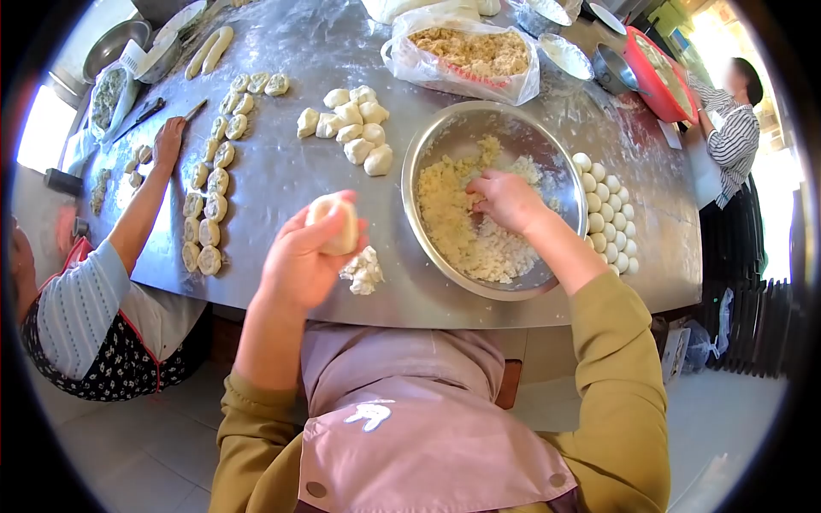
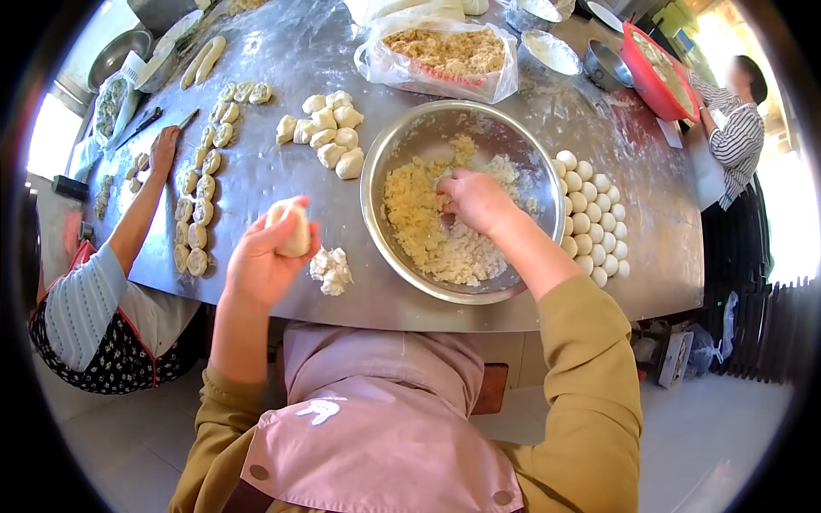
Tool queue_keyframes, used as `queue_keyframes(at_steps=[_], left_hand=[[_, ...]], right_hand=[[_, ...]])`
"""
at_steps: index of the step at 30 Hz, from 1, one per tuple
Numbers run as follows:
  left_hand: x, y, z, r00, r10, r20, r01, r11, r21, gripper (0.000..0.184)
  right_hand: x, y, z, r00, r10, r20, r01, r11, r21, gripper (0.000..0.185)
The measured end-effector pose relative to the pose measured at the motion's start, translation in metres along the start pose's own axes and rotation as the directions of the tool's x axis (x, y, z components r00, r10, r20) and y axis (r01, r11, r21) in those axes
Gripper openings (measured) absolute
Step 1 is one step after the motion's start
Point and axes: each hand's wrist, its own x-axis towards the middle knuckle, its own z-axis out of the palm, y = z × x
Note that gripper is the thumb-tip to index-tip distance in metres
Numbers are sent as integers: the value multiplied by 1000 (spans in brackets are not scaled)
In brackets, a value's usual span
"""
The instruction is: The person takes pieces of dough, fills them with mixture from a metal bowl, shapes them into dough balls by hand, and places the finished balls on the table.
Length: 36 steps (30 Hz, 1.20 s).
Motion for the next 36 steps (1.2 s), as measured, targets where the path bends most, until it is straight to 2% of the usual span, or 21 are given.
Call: queue_keyframes(at_steps=[2, 3, 5, 7, 9, 10, 13, 14, 17, 18, 21, 22, 25, 28, 31, 32, 34, 36], left_hand=[[7, -11, 33, 990, -59, 126, 77, 986, -146, 31], [11, -17, 48, 983, -104, 151, 124, 983, -133, 30], [16, -32, 75, 962, -162, 219, 186, 978, -93, 28], [18, -43, 102, 959, -225, 172, 228, 974, 2, 25], [33, -63, 110, 953, -279, 121, 287, 956, -61, 24], [44, -74, 112, 948, -305, 96, 314, 945, -95, 24], [74, -98, 117, 913, -399, -85, 355, 879, -317, 23], [78, -100, 121, 906, -405, -124, 350, 880, -321, 25], [92, -113, 122, 927, -375, 10, 352, 860, -369, 32], [89, -113, 126, 944, -323, 68, 327, 882, -339, 37], [83, -110, 136, 950, -311, -8, 297, 915, -274, 37], [83, -109, 135, 951, -307, -15, 291, 916, -277, 37], [82, -104, 132, 960, -279, 5, 270, 921, -283, 36], [86, -104, 127, 963, -259, 75, 269, 908, -322, 34], [81, -105, 132, 983, -186, 12, 186, 980, -68, 30], [82, -106, 130, 981, -192, -15, 191, 980, -55, 27], [83, -107, 126, 981, -186, 54, 192, 973, -131, 27], [87, -108, 121, 979, -189, 74, 200, 961, -191, 27]], right_hand=[[3, 9, 4, 997, -44, -59, 45, 999, 19, 30], [3, 14, 5, 994, -66, -88, 69, 997, 26, 28], [3, 19, 1, 993, 85, -79, -78, 993, 88, 27], [-3, 19, -8, 974, 211, -84, -192, 963, 189, 26], [-11, 14, -24, 946, 309, -98, -263, 908, 325, 26], [-14, 15, -27, 933, 320, -163, -242, 896, 373, 24], [-26, -5, -56, 913, 400, -83, -237, 685, 689, 19], [-31, -15, -65, 918, 392, -55, -211, 603, 769, 18], [-43, -41, -78, 939, 333, -85, -173, 671, 721, 19], [-43, -42, -70, 941, 274, -197, -81, 750, 656, 21], [-45, -51, -66, 930, 271, -249, -94, 829, 552, 24], [-45, -51, -67, 930, 280, -237, -102, 818, 566, 27], [-45, -50, -61, 911, 313, -270, -49, 731, 680, 27], [-45, -49, -60, 904, 265, -337, -33, 826, 562, 23], [-45, -52, -56, 880, 133, -456, 70, 914, 400, 18], [-45, -53, -57, 883, 137, -449, 68, 909, 411, 18], [-46, -57, -61, 891, 142, -432, 65, 900, 430, 16], [-46, -54, -64, 905, 265, -333, -8, 793, 609, 19]])
